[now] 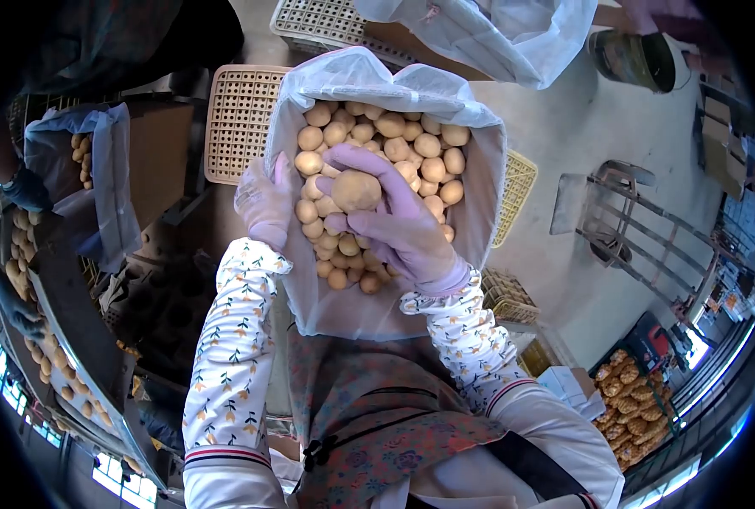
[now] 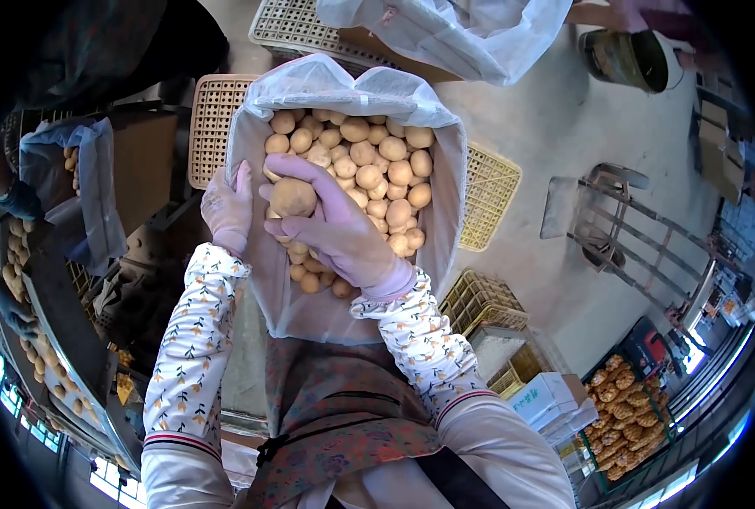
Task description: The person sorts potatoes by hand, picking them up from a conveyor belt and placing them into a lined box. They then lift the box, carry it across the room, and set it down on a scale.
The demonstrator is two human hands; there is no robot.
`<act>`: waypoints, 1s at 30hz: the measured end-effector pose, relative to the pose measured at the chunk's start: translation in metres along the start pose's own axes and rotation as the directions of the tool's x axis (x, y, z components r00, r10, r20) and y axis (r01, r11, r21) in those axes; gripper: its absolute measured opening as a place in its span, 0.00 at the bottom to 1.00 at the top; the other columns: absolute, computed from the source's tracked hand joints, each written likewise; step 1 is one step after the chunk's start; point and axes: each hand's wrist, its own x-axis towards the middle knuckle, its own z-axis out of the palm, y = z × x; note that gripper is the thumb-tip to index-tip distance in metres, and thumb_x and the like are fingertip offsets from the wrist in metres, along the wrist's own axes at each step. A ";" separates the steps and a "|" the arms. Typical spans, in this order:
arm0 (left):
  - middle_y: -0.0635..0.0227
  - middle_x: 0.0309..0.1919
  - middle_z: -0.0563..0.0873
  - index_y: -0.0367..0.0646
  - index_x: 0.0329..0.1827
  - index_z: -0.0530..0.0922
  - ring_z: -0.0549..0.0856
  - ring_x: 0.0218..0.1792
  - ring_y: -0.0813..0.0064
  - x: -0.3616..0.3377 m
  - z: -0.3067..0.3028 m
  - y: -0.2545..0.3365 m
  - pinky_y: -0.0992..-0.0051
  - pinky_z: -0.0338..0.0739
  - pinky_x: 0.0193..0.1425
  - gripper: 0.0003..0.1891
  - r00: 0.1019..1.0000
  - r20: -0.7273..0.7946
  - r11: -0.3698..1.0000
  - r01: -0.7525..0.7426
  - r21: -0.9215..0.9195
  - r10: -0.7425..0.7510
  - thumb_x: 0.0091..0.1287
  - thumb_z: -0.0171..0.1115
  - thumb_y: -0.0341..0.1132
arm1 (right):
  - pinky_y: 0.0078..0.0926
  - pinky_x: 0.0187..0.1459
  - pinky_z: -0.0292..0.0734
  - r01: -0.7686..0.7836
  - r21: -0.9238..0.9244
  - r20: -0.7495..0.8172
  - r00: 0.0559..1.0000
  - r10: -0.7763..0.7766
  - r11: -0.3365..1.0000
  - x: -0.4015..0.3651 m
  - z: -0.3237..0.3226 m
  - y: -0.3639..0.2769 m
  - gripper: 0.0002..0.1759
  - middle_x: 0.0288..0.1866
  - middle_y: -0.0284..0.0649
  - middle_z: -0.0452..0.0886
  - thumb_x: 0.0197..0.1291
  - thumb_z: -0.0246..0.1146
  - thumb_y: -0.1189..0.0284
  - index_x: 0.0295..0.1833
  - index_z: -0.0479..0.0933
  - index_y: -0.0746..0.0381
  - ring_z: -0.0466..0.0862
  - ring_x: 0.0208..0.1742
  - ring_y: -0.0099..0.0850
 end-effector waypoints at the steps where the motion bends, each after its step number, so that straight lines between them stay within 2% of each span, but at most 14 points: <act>1: 0.49 0.39 0.87 0.40 0.44 0.79 0.85 0.43 0.48 0.000 0.000 0.000 0.53 0.77 0.50 0.24 1.000 -0.003 1.000 -0.004 0.001 0.004 0.72 0.56 0.57 | 0.28 0.64 0.76 -0.017 -0.018 0.005 1.000 0.017 1.000 -0.001 -0.001 -0.003 0.31 0.67 0.41 0.69 0.68 0.60 0.78 0.74 0.60 0.64 0.73 0.69 0.30; 9: 0.49 0.40 0.87 0.41 0.45 0.81 0.86 0.42 0.47 0.000 0.005 -0.003 0.55 0.79 0.49 0.24 0.997 -0.079 0.999 -0.023 0.033 0.025 0.72 0.57 0.56 | 0.19 0.38 0.75 -0.085 -0.089 -0.074 0.994 0.078 0.992 -0.001 -0.009 0.008 0.18 0.49 0.39 0.77 0.67 0.57 0.72 0.61 0.69 0.63 0.77 0.37 0.22; 12: 0.50 0.39 0.87 0.41 0.45 0.81 0.86 0.42 0.48 -0.001 0.003 -0.002 0.54 0.79 0.49 0.24 0.998 -0.054 1.000 -0.016 0.025 0.018 0.72 0.57 0.56 | 0.17 0.35 0.72 -0.023 -0.128 -0.168 0.986 0.002 0.991 -0.001 -0.005 0.012 0.16 0.46 0.39 0.78 0.65 0.58 0.73 0.57 0.71 0.63 0.76 0.33 0.21; 16: 0.50 0.43 0.87 0.40 0.48 0.81 0.86 0.46 0.50 0.001 -0.001 -0.001 0.56 0.78 0.52 0.25 1.000 -0.004 0.999 0.009 0.039 -0.009 0.72 0.56 0.57 | 0.13 0.22 0.68 0.234 -0.177 -0.273 0.922 -0.276 0.956 -0.017 -0.029 -0.013 0.17 0.43 0.46 0.80 0.72 0.56 0.59 0.54 0.75 0.61 0.78 0.30 0.22; 18: 0.51 0.45 0.87 0.40 0.50 0.81 0.85 0.47 0.51 -0.001 -0.002 -0.001 0.56 0.78 0.53 0.26 0.999 0.023 0.999 0.022 0.046 -0.023 0.72 0.56 0.58 | 0.20 0.30 0.80 0.497 -0.099 -0.398 0.774 -0.492 0.862 -0.023 -0.048 -0.047 0.14 0.41 0.40 0.82 0.70 0.58 0.60 0.43 0.77 0.61 0.81 0.31 0.26; 19: 0.51 0.44 0.87 0.40 0.50 0.81 0.85 0.47 0.51 0.000 -0.002 0.000 0.56 0.78 0.53 0.26 1.000 0.021 0.999 0.021 0.047 -0.022 0.72 0.56 0.58 | 0.17 0.23 0.78 0.504 0.085 -0.409 0.804 -0.432 0.859 -0.032 -0.079 -0.077 0.13 0.40 0.41 0.81 0.69 0.57 0.62 0.43 0.77 0.61 0.82 0.30 0.27; 20: 0.51 0.44 0.87 0.40 0.50 0.81 0.85 0.46 0.51 0.000 -0.002 0.000 0.56 0.78 0.53 0.26 1.000 0.020 0.999 0.021 0.049 -0.022 0.72 0.56 0.58 | 0.16 0.17 0.72 0.573 0.067 -0.598 0.678 -0.427 0.817 -0.033 -0.109 -0.102 0.13 0.40 0.41 0.81 0.68 0.56 0.62 0.44 0.76 0.61 0.80 0.28 0.27; 21: 0.51 0.42 0.87 0.40 0.47 0.81 0.86 0.45 0.51 0.000 -0.001 0.000 0.57 0.78 0.52 0.25 1.000 0.003 0.999 0.013 0.038 -0.013 0.72 0.56 0.57 | 0.14 0.21 0.73 0.513 0.245 -0.375 0.833 -0.407 0.823 -0.046 -0.168 -0.121 0.15 0.41 0.44 0.80 0.68 0.55 0.61 0.47 0.76 0.62 0.78 0.29 0.28; 22: 0.51 0.41 0.87 0.41 0.45 0.81 0.86 0.44 0.50 -0.001 0.000 0.000 0.57 0.78 0.51 0.24 1.000 -0.013 1.000 0.003 0.028 -0.003 0.72 0.57 0.56 | 0.15 0.27 0.76 0.614 0.203 -0.505 0.733 -0.456 0.763 -0.050 -0.188 -0.124 0.19 0.43 0.46 0.80 0.70 0.54 0.59 0.51 0.76 0.64 0.77 0.32 0.28; 25: 0.51 0.39 0.87 0.41 0.43 0.81 0.86 0.43 0.50 0.003 -0.001 0.002 0.56 0.79 0.50 0.22 0.998 -0.057 0.999 -0.034 0.010 0.035 0.72 0.58 0.55 | 0.22 0.33 0.80 0.523 0.025 -0.593 0.694 -0.409 0.852 -0.054 -0.188 -0.115 0.19 0.46 0.46 0.80 0.72 0.55 0.61 0.58 0.75 0.64 0.81 0.41 0.32; 26: 0.51 0.39 0.87 0.41 0.43 0.81 0.86 0.42 0.50 0.000 -0.001 0.000 0.56 0.79 0.50 0.22 0.997 -0.058 0.999 -0.045 0.011 0.045 0.72 0.58 0.55 | 0.25 0.35 0.82 0.488 -0.131 -0.590 0.661 -0.463 0.863 -0.052 -0.162 -0.097 0.19 0.47 0.45 0.80 0.72 0.57 0.62 0.60 0.75 0.64 0.83 0.42 0.32; 27: 0.52 0.39 0.87 0.41 0.43 0.81 0.86 0.42 0.50 -0.002 -0.002 0.000 0.56 0.79 0.49 0.22 0.996 -0.062 0.998 -0.059 0.012 0.059 0.71 0.59 0.54 | 0.27 0.42 0.85 0.478 -0.023 -0.607 0.692 -0.392 0.878 -0.046 -0.124 -0.081 0.18 0.50 0.45 0.80 0.69 0.61 0.70 0.61 0.73 0.64 0.84 0.46 0.33; 28: 0.52 0.39 0.87 0.42 0.44 0.81 0.86 0.42 0.50 -0.002 -0.002 0.001 0.56 0.79 0.49 0.22 0.998 -0.043 0.999 -0.042 0.021 0.043 0.72 0.58 0.54 | 0.28 0.49 0.86 0.439 -0.062 -0.442 0.793 -0.419 0.896 -0.041 -0.101 -0.057 0.23 0.54 0.44 0.79 0.64 0.64 0.74 0.63 0.71 0.65 0.85 0.48 0.32; 30: 0.52 0.40 0.87 0.43 0.45 0.82 0.86 0.42 0.50 -0.001 -0.003 0.003 0.56 0.79 0.49 0.21 1.000 -0.007 0.999 -0.019 0.041 0.019 0.72 0.58 0.54 | 0.29 0.57 0.82 0.139 -0.336 -0.416 0.866 -0.279 0.932 -0.027 -0.055 -0.026 0.30 0.62 0.43 0.75 0.59 0.68 0.75 0.67 0.69 0.66 0.83 0.55 0.31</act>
